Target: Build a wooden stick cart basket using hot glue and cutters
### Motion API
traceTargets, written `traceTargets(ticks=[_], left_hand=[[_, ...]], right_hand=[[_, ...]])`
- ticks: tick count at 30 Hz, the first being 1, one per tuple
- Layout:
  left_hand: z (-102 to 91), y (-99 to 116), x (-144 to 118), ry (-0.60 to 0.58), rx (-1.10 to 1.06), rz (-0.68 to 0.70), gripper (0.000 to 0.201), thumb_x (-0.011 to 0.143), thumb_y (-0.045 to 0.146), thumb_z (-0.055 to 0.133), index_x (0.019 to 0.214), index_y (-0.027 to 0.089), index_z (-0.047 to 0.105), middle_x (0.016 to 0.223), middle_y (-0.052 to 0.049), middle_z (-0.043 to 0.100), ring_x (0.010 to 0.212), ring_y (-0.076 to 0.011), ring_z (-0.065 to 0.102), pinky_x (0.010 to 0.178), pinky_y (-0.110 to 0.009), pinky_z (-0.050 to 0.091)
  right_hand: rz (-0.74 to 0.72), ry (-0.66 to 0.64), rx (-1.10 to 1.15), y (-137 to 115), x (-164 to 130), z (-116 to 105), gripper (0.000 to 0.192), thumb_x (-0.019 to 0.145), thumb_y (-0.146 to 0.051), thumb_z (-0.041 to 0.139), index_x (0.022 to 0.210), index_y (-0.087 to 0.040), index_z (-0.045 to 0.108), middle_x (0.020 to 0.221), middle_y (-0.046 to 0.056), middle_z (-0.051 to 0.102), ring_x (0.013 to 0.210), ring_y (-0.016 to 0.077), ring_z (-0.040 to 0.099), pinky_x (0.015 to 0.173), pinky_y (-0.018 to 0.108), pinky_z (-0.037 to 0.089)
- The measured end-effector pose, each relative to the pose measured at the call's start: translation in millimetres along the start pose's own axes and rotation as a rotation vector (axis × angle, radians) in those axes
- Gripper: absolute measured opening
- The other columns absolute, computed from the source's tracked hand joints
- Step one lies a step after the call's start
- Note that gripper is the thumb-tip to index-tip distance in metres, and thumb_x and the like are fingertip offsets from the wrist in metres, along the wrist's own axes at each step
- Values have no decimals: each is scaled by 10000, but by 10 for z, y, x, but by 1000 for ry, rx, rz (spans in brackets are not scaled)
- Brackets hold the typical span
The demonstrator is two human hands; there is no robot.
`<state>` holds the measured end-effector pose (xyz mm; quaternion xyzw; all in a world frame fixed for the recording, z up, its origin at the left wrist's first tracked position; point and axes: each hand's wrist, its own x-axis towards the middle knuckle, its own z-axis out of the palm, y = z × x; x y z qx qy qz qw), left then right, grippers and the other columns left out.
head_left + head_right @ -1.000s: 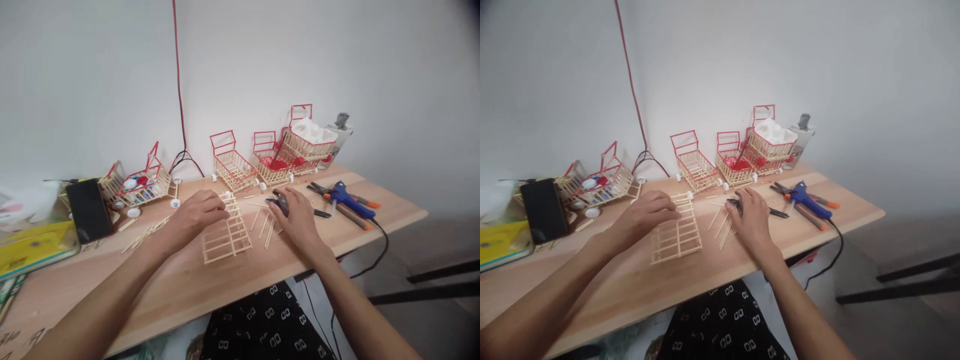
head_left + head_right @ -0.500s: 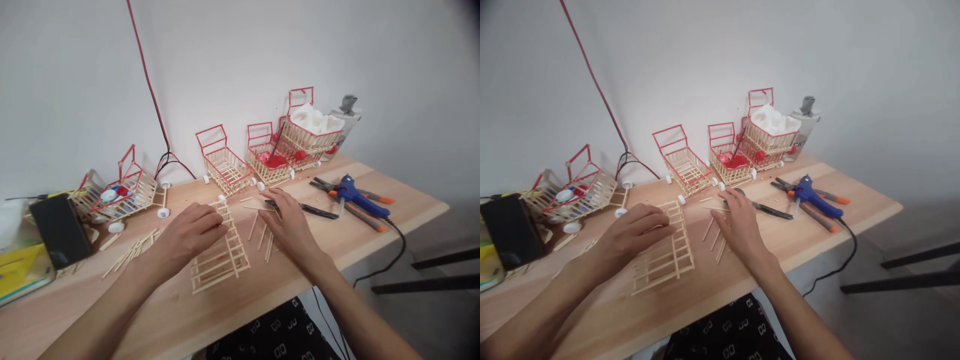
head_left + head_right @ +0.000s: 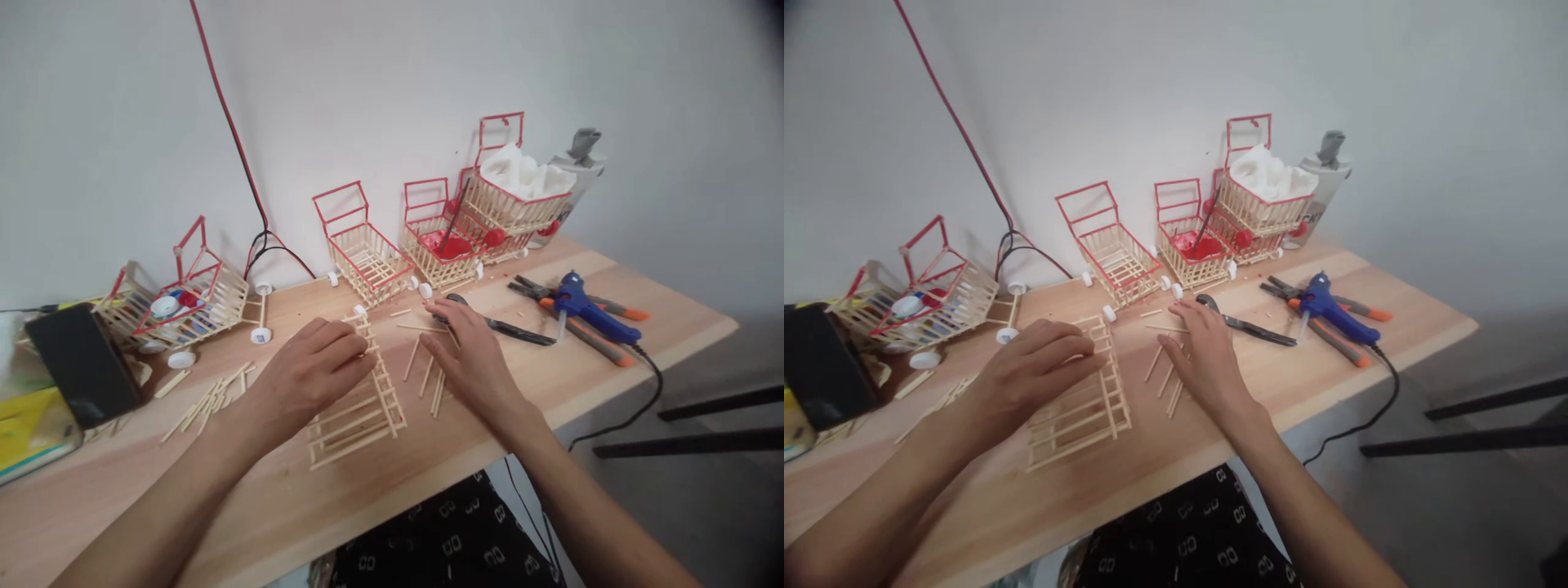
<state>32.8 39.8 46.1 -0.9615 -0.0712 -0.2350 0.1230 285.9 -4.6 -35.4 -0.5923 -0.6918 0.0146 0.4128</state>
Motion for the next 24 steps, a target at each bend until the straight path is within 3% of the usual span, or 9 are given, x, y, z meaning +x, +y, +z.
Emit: traceTargets(ticks=[5,10,14,19,24], left_hand=[[9,5,-21,14,-10,-7,219,1018,144,398,1076,166,608,956,-76,684,951,-206,589,805,-361,481],[-7,7,-18,-14,-3,-19,213,1010,132,407,1080,153,608,966,-88,680,959,-217,591,813,-378,490],[-18,-11,-30,23,-3,-6,211,992,110,426,1056,161,620,965,-91,681,967,-222,604,816,-381,492],[-122,-60,-50,74,56,-31,191,991,123,438,1034,153,622,944,-88,677,944,-224,612,809,-372,497],[-205,-164,-76,131,120,-155,181,987,141,464,999,184,640,888,-59,675,859,-212,623,757,-361,491]], right_hand=[[-15,23,21,-21,-13,-15,336,936,-292,589,1256,-190,600,1321,143,628,1265,286,548,1078,505,419],[-26,44,40,-25,-7,-146,250,969,-209,521,1183,-186,647,1149,123,680,1122,252,603,978,438,476],[-74,-82,9,22,-26,-290,205,969,-207,539,1110,-187,686,991,98,689,963,236,621,857,396,489],[-181,-314,-58,59,-93,-421,200,969,-216,550,1100,-209,702,1018,92,674,940,230,597,827,373,458],[-175,-360,-180,50,63,-475,203,974,-211,539,1081,-201,710,1024,99,674,951,230,593,838,356,426]])
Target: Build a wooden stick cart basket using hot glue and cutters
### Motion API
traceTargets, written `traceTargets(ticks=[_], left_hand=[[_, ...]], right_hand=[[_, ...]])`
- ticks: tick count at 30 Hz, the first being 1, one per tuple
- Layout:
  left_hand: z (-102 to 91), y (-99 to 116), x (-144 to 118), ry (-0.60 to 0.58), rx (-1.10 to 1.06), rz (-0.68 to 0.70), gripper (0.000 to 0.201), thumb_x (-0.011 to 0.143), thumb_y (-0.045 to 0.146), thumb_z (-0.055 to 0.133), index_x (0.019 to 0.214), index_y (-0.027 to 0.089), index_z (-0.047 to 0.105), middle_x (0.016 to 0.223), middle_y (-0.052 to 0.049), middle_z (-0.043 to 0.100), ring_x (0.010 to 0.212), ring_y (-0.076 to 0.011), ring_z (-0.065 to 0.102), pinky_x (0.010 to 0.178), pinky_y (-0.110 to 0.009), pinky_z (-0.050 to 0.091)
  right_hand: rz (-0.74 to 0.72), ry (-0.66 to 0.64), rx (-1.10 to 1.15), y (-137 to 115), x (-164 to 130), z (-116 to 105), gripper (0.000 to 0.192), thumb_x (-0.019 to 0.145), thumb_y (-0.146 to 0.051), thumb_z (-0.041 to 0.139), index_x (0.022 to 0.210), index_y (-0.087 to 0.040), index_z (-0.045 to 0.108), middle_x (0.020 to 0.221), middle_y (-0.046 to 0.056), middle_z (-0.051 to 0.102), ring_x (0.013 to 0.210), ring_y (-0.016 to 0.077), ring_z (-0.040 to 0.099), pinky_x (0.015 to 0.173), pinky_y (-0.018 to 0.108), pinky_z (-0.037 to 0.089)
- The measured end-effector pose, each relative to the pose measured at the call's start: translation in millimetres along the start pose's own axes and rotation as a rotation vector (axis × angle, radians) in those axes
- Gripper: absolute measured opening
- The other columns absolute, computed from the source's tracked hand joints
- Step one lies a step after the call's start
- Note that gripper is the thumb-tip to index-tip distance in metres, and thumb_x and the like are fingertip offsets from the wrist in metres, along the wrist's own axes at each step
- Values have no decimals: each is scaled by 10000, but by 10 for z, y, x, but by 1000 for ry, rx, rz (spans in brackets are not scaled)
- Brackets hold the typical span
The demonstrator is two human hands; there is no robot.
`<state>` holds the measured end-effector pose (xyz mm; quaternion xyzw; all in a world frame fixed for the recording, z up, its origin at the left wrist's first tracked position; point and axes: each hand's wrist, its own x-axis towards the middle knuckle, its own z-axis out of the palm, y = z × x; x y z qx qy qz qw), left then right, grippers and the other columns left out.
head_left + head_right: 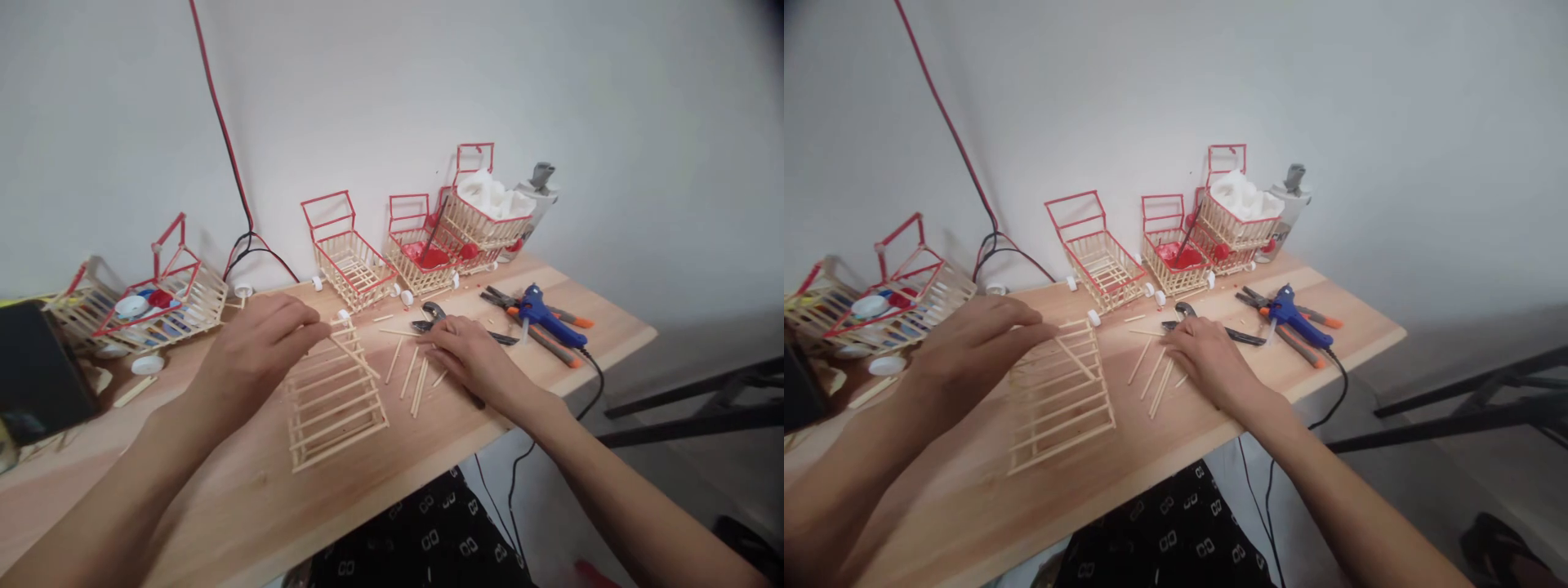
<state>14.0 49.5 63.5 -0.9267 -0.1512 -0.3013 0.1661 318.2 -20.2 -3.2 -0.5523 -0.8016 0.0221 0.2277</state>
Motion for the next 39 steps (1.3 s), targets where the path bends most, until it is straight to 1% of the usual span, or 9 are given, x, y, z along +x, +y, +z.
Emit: traceTargets(ticks=[4,9,17,24,28,32,33,36,39], left_hand=[[-74,-70,6,94,72,-109,145,958,143,535,953,215,661,876,-42,693,812,-190,627,701,-320,485],[-304,-108,29,191,229,-250,72,923,173,621,905,205,683,874,-40,712,828,-171,647,675,-270,496],[-456,-163,-8,240,260,-282,98,934,173,605,909,217,690,899,-29,718,873,-168,669,741,-266,510],[-528,-182,-35,265,225,-293,163,978,214,525,926,234,678,905,-24,704,882,-186,663,797,-332,529],[-601,-171,-40,280,238,-317,182,983,223,518,894,225,676,884,-28,696,861,-181,648,791,-336,521],[-638,-178,-50,291,182,-349,189,979,233,519,910,218,694,907,-47,694,888,-191,646,756,-326,517],[-637,-184,-52,288,164,-359,197,981,239,512,914,224,697,913,-47,692,891,-196,645,760,-334,517],[-611,-202,-53,264,136,-386,220,988,262,486,917,244,694,930,-39,683,914,-208,642,783,-353,512],[-578,-205,-48,249,133,-385,220,989,269,483,912,223,684,930,-39,673,930,-214,640,825,-370,509]], right_hand=[[36,-149,-231,-61,303,-4,177,966,-224,559,998,-196,731,986,95,681,961,230,598,809,327,394],[39,-358,-524,-200,606,176,197,951,-142,528,1024,-114,708,1063,165,698,1051,297,613,847,379,405],[121,-386,-602,-310,769,309,277,967,-95,418,1102,-75,659,1033,203,725,987,299,687,798,373,472],[96,-391,-538,-418,847,293,227,902,-38,487,964,-85,700,982,210,739,972,285,701,792,347,484],[103,-352,-434,-319,943,188,203,886,-51,490,907,-87,689,953,194,740,885,263,699,725,320,469],[132,-283,-268,-289,952,-113,168,934,-198,480,903,-137,633,842,75,716,758,166,659,655,247,448],[138,-273,-178,-337,926,-195,197,951,-257,458,887,-152,613,793,42,694,700,137,635,617,226,436],[264,-297,520,-619,818,-362,241,900,-404,515,825,-180,566,638,-21,616,505,91,513,473,204,336],[290,-452,808,-958,741,-349,213,818,-363,618,737,-183,541,640,-6,666,474,67,495,460,187,344]])
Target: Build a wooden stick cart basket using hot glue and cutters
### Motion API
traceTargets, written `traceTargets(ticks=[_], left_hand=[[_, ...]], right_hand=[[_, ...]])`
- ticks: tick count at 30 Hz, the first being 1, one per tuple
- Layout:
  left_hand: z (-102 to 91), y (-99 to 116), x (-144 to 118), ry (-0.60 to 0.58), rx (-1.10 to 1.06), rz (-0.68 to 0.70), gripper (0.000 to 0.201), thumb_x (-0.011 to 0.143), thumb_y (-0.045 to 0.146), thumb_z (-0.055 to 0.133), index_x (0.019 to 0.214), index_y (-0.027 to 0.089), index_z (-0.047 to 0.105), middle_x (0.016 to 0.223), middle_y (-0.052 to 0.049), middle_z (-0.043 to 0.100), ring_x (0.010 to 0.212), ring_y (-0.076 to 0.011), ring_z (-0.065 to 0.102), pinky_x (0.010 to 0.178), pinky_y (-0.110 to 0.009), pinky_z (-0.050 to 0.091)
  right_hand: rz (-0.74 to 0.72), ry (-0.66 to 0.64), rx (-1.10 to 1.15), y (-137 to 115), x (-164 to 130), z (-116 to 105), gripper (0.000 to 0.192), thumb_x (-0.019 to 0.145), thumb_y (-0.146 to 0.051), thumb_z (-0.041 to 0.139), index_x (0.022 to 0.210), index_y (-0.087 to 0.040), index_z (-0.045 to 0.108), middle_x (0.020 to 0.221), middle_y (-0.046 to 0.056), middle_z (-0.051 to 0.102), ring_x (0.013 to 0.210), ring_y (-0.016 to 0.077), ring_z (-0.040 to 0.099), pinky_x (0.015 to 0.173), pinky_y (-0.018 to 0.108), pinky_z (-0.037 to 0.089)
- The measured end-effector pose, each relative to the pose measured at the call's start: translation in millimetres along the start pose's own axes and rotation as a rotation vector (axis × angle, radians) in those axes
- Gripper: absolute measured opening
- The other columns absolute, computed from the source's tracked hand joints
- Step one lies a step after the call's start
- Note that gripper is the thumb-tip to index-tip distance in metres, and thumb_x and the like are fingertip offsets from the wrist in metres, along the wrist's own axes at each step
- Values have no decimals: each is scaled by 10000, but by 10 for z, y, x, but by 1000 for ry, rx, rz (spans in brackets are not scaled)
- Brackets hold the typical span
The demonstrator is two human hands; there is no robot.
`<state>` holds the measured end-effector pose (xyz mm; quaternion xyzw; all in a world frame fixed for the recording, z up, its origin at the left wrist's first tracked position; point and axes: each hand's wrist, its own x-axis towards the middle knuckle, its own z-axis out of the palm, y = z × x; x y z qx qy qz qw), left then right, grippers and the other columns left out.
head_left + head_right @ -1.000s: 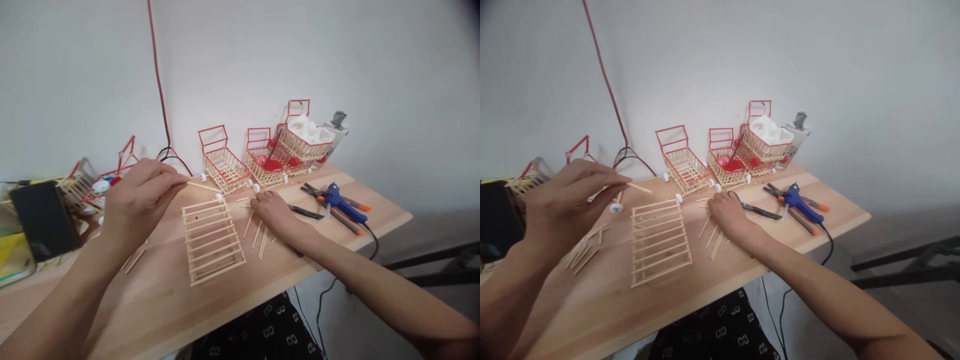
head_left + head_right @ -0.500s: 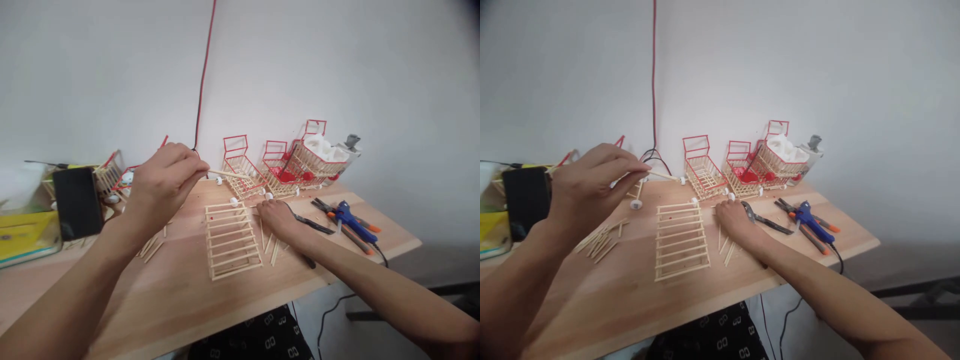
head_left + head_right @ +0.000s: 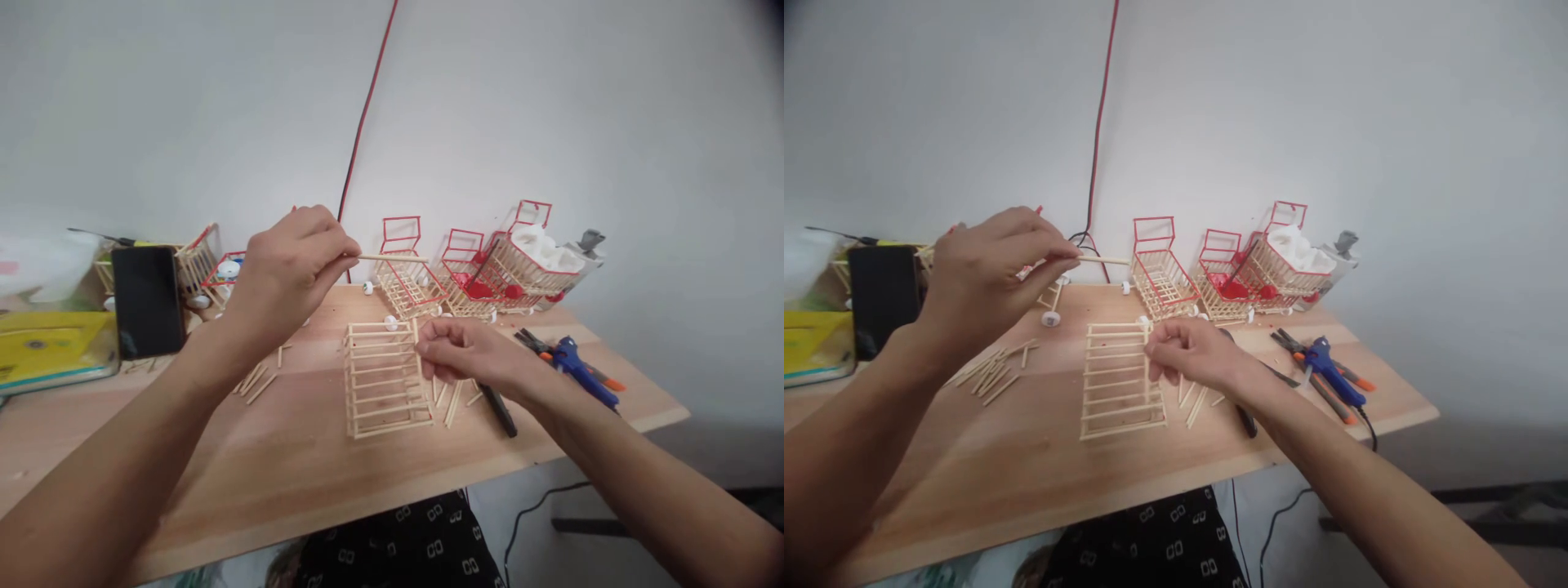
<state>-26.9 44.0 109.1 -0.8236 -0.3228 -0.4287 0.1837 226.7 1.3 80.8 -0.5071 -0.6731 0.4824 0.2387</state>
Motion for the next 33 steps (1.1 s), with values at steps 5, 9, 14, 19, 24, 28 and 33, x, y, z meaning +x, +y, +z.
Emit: traceTargets(ticks=[5,9,14,19,24,28,33], left_hand=[[-14,23,0,-38,-5,20,221,988,239,472,916,209,679,926,-53,676,911,-211,641,773,-351,506],[-50,22,2,-45,3,9,216,987,243,477,922,229,682,957,-57,686,917,-213,646,730,-340,503],[-69,7,6,-31,-7,6,212,980,233,482,926,212,686,952,-56,685,910,-207,654,724,-333,510],[-109,11,16,-27,-32,0,222,981,224,478,915,205,690,952,-72,683,936,-221,660,765,-357,520],[-152,-5,15,-38,-37,-21,259,1000,256,450,959,181,694,1019,-60,673,1002,-218,656,831,-353,524],[-131,-20,25,-29,-20,8,275,999,254,437,938,174,693,1061,-59,664,948,-200,656,773,-328,522],[-39,-19,36,-84,2,118,240,981,191,447,865,188,657,844,-44,677,885,-217,602,745,-340,484]], right_hand=[[52,-153,21,-32,106,350,131,813,-268,617,727,-182,569,647,9,725,439,68,545,438,179,406],[81,-202,-32,-19,149,462,99,821,-223,589,733,-181,573,671,13,745,434,74,592,435,174,433],[121,-194,-111,-62,129,539,90,830,-223,581,753,-178,568,685,18,759,416,83,619,409,166,398],[147,-203,-81,-111,145,582,120,840,-246,598,756,-179,543,657,13,743,386,76,597,394,160,395],[48,22,-135,-194,112,266,121,843,-246,598,755,-179,548,620,1,716,403,77,580,412,166,400],[67,335,-486,-38,106,-165,122,856,-206,552,735,-189,549,677,15,744,467,96,617,476,183,431],[231,319,-728,447,211,-296,255,816,-121,527,578,-180,597,541,23,693,452,121,609,510,215,426]])
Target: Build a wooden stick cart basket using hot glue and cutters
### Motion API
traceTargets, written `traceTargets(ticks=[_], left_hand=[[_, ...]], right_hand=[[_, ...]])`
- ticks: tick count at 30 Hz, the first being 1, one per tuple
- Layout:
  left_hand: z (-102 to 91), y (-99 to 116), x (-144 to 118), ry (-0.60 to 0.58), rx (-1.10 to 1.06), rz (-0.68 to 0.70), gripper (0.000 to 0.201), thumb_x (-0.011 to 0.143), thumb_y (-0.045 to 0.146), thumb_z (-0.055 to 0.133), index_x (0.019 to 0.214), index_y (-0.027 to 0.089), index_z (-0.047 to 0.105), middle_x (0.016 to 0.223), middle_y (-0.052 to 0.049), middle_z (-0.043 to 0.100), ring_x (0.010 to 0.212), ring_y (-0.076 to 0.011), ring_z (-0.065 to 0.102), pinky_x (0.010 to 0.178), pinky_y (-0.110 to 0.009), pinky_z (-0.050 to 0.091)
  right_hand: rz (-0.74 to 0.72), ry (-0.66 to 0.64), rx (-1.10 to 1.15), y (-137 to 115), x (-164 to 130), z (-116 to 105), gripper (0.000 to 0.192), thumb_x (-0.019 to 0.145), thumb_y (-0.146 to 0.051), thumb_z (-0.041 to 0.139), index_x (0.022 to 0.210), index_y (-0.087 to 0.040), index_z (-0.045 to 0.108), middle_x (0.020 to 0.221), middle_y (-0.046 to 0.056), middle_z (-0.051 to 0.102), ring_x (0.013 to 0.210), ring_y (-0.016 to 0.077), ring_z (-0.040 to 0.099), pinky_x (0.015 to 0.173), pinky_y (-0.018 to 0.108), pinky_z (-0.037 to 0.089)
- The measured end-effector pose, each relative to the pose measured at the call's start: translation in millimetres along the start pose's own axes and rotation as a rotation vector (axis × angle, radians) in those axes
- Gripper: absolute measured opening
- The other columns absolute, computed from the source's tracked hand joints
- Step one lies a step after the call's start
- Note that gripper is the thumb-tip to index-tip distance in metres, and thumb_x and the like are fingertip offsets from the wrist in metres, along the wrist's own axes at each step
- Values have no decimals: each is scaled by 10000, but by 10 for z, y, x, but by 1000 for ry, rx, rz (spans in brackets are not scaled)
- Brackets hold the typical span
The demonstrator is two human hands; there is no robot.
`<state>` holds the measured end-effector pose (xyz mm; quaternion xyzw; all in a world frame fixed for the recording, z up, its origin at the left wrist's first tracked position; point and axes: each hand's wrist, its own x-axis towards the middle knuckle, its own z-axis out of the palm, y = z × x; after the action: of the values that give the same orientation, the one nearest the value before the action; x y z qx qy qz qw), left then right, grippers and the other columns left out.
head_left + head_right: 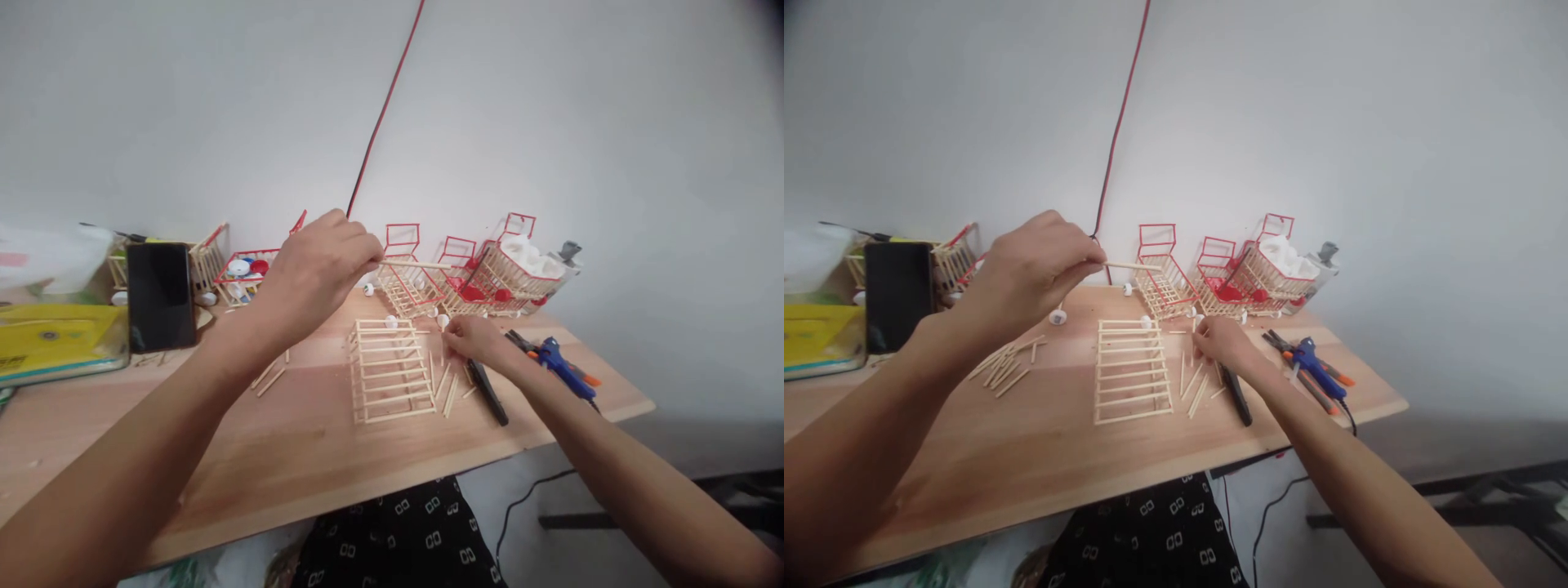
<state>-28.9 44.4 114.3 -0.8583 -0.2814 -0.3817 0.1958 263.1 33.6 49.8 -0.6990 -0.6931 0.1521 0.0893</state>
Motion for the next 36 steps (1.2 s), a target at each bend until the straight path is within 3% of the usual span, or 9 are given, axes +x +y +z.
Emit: traceTargets(ticks=[6,10,15,21,24,26,29,32,36], left_hand=[[111,54,-29,-256,-38,49,232,977,153,451,855,164,648,822,-59,655,838,-216,546,705,-325,430],[170,109,-71,-374,-89,57,228,956,91,475,797,164,622,786,-47,624,817,-203,531,686,-307,402],[261,114,-116,-364,-119,68,211,945,71,505,781,173,590,796,-29,632,796,-198,519,679,-310,384],[351,114,-143,-344,-173,7,180,942,81,509,885,179,648,832,-27,668,797,-201,548,701,-316,405],[342,100,-131,-307,-275,-101,178,950,139,521,899,191,683,849,-37,688,832,-194,592,727,-305,426],[307,61,-106,-262,-394,-222,135,928,178,569,887,191,698,867,-40,711,859,-191,619,763,-303,440],[257,-21,-68,-224,-665,-534,76,829,203,677,896,180,704,897,-40,737,842,-185,646,759,-295,456],[289,-58,-68,-214,-1047,-869,236,737,268,763,943,171,700,822,-25,727,735,-157,638,683,-263,462],[443,-1,-115,-107,-1331,-993,283,682,353,819,861,153,729,754,-15,687,697,-121,592,665,-231,454]], right_hand=[[-31,17,44,167,99,294,280,821,-144,525,557,-170,616,502,30,656,441,124,574,531,232,417],[-103,137,145,152,41,117,296,950,-254,401,772,-184,626,631,18,705,487,132,601,565,237,444],[-243,322,459,-78,-197,-178,462,990,-531,370,724,-209,566,529,-19,592,483,133,564,548,238,437],[-590,393,377,-428,-266,-196,249,915,-359,621,1100,-203,679,1085,72,726,926,181,662,703,258,481],[-693,403,346,-488,-170,-101,145,934,-303,609,925,-208,719,887,33,742,806,160,647,732,267,464],[-665,398,383,-491,-94,-33,205,950,-293,581,814,-204,706,764,12,715,714,144,620,695,258,447],[-559,363,520,-485,9,65,231,945,-315,570,797,-193,700,733,11,704,677,143,618,633,246,435],[-493,329,672,-498,78,162,260,934,-354,564,780,-187,690,707,12,698,668,151,631,631,246,453],[-476,323,770,-547,92,267,266,921,-367,571,769,-184,690,707,15,693,684,155,633,650,248,461]])
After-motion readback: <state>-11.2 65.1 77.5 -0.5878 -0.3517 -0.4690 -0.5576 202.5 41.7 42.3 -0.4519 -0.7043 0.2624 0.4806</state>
